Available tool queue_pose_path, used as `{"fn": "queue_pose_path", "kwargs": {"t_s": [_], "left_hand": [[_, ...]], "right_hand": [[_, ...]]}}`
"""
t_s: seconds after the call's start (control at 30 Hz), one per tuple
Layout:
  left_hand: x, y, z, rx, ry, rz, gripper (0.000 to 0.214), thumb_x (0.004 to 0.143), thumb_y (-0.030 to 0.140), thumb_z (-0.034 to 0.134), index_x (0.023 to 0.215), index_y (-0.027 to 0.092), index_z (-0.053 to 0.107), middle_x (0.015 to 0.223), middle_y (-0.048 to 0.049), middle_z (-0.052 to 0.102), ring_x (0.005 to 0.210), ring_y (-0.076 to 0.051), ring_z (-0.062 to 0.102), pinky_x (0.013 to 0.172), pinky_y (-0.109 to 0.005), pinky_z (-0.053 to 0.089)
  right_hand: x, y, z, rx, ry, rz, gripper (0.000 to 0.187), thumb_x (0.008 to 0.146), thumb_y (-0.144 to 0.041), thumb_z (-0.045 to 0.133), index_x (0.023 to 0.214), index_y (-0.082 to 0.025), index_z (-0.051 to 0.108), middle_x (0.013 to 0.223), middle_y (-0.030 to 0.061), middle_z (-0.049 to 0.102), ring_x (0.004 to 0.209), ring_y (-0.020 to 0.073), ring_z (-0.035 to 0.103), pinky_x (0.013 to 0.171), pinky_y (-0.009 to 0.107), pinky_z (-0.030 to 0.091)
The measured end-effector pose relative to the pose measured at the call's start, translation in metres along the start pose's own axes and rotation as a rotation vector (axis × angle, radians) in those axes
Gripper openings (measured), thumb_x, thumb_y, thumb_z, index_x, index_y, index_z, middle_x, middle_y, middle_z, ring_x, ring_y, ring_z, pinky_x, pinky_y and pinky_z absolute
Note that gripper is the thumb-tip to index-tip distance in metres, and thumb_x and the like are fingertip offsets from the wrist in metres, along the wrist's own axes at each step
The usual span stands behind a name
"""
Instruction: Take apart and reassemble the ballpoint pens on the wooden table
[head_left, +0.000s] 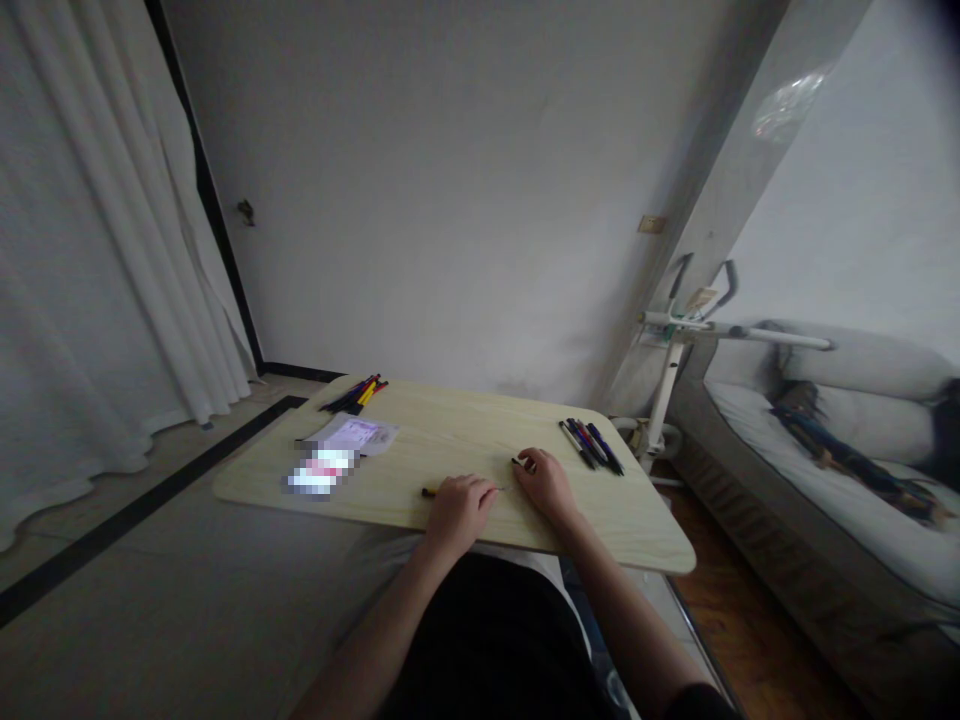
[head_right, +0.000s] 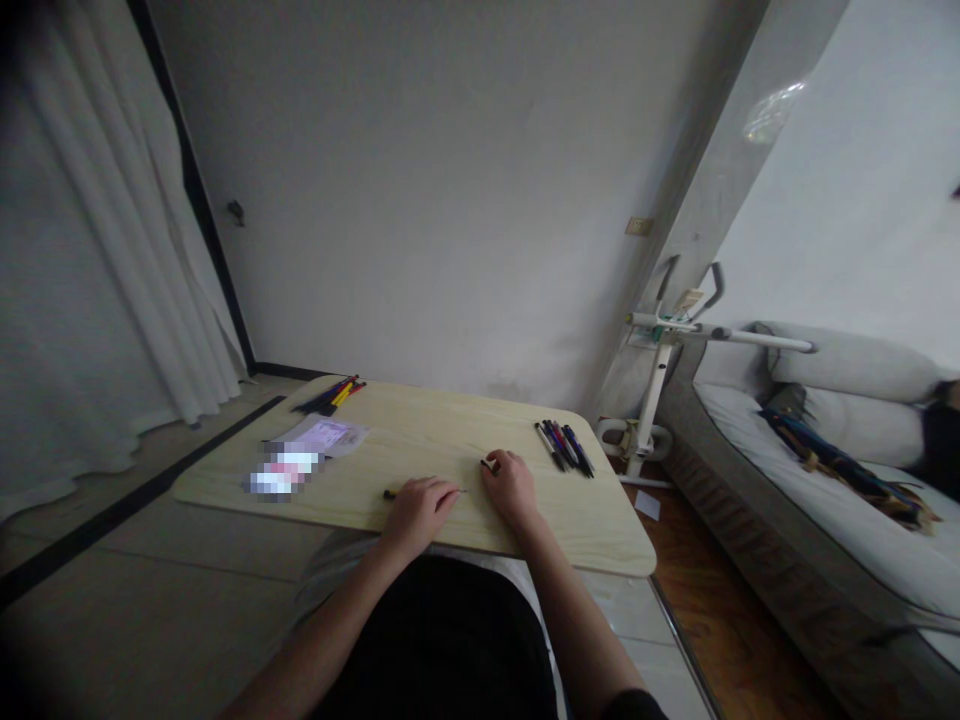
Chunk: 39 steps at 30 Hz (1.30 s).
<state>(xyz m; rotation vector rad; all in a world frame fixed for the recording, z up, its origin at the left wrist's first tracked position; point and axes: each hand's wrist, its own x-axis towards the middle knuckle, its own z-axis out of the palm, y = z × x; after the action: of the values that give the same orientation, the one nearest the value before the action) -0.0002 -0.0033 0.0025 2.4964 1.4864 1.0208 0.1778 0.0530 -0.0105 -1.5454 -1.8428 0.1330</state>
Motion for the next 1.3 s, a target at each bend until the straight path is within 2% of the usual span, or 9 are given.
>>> {"fn": "queue_pose_path", "kwargs": {"t_s": [0.17,0.27,0.4,0.57,0.8,1.3], "left_hand": [[0.0,-0.001,0.0,-0.008,0.009,0.007,0.02,0.082,0.026,0.042,0.082,0.02,0.062,0.078,-0.0043,0.062,0.073,-0.016,0.055,0.068,-0.028,0.037],[0.0,-0.001,0.001,-0.014,0.007,0.008,0.02,0.083,0.026,0.042,0.083,0.02,0.062,0.077,-0.0041,0.062,0.074,-0.016,0.055,0.069,-0.028,0.037],[0.0,0.001,0.001,0.015,0.009,-0.009,0.022,0.082,0.027,0.043,0.079,0.019,0.062,0.075,-0.0046,0.062,0.072,-0.016,0.055,0.068,-0.028,0.037],[0.0,0.001,0.002,0.018,0.006,0.004,0.023,0.083,0.027,0.041,0.077,0.019,0.063,0.073,-0.0046,0.062,0.071,-0.016,0.055,0.068,-0.028,0.037],[-0.001,0.001,0.0,-0.024,0.0,0.008,0.021,0.082,0.027,0.043,0.083,0.019,0.063,0.077,-0.006,0.062,0.074,-0.016,0.055,0.07,-0.029,0.038],[-0.001,0.0,-0.001,-0.042,-0.01,0.017,0.021,0.082,0.027,0.043,0.085,0.019,0.062,0.079,-0.0059,0.063,0.075,-0.016,0.055,0.071,-0.029,0.038]], "right_hand": [[0.001,0.003,-0.002,0.158,0.049,0.052,0.021,0.073,-0.03,0.047,0.084,-0.016,0.059,0.072,0.0047,0.06,0.061,0.0148,0.053,0.058,0.026,0.041],[-0.008,0.0,-0.007,0.219,0.097,0.026,0.019,0.074,-0.027,0.046,0.081,-0.016,0.059,0.076,0.0053,0.06,0.064,0.015,0.053,0.06,0.026,0.041],[-0.027,-0.017,-0.013,0.293,0.037,-0.079,0.018,0.073,-0.025,0.048,0.084,-0.017,0.06,0.08,0.0052,0.059,0.067,0.0147,0.052,0.062,0.026,0.042],[-0.038,-0.031,-0.017,0.361,-0.045,-0.125,0.018,0.072,-0.024,0.051,0.085,-0.018,0.061,0.085,0.0055,0.057,0.073,0.0149,0.052,0.065,0.026,0.043],[-0.039,-0.026,-0.019,0.395,-0.125,-0.1,0.015,0.07,-0.022,0.051,0.081,-0.018,0.061,0.08,0.0034,0.055,0.07,0.0135,0.052,0.061,0.024,0.042],[-0.038,-0.023,-0.014,0.422,-0.116,-0.032,0.014,0.072,-0.027,0.051,0.074,-0.018,0.061,0.075,0.0033,0.058,0.065,0.0133,0.053,0.059,0.024,0.043]]}}
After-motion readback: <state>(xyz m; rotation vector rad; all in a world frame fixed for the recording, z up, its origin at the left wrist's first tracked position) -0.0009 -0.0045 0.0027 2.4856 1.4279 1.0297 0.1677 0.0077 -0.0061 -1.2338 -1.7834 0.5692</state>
